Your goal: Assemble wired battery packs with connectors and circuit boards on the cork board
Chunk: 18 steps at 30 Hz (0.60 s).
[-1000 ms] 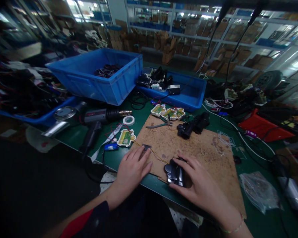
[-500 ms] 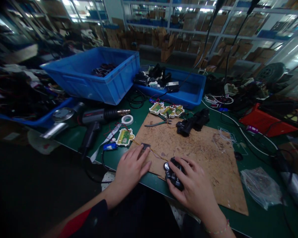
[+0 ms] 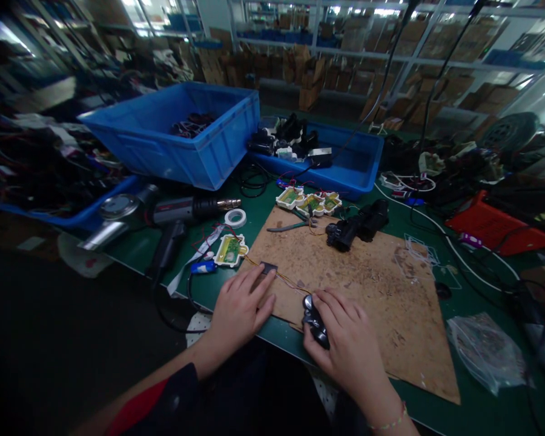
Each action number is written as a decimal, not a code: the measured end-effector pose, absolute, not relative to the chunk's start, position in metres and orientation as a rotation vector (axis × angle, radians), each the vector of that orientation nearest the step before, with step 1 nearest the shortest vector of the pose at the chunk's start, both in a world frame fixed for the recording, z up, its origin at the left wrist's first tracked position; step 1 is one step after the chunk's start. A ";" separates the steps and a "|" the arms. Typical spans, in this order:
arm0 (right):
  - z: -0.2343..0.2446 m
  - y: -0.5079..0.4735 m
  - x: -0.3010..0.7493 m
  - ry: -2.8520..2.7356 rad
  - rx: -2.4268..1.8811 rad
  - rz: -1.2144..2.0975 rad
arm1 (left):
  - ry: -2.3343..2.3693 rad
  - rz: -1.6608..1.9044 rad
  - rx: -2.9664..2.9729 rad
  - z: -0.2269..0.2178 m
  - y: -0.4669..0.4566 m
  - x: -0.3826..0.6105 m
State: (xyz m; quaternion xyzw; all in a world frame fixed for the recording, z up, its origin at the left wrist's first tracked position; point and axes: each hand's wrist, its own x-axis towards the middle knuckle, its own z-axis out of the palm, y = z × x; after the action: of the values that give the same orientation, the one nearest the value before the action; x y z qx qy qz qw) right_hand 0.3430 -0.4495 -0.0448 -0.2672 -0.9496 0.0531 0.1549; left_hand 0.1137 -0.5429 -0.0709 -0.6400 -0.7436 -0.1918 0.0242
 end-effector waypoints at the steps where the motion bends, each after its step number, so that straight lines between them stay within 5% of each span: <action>1: -0.046 -0.449 0.343 -2.718 -0.757 0.164 | -2.299 -0.601 -1.988 -0.071 -0.543 0.113; 18: -0.050 -0.447 0.345 -2.680 -0.702 0.185 | -2.273 -0.529 -1.674 -0.040 -0.560 0.048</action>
State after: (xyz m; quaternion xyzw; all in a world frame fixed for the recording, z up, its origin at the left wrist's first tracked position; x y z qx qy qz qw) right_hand 0.3445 -0.4466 -0.0504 -0.2486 -0.9492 0.0656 0.1813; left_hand 0.0482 -0.5601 -0.0399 -0.5776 -0.7842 -0.1826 0.1344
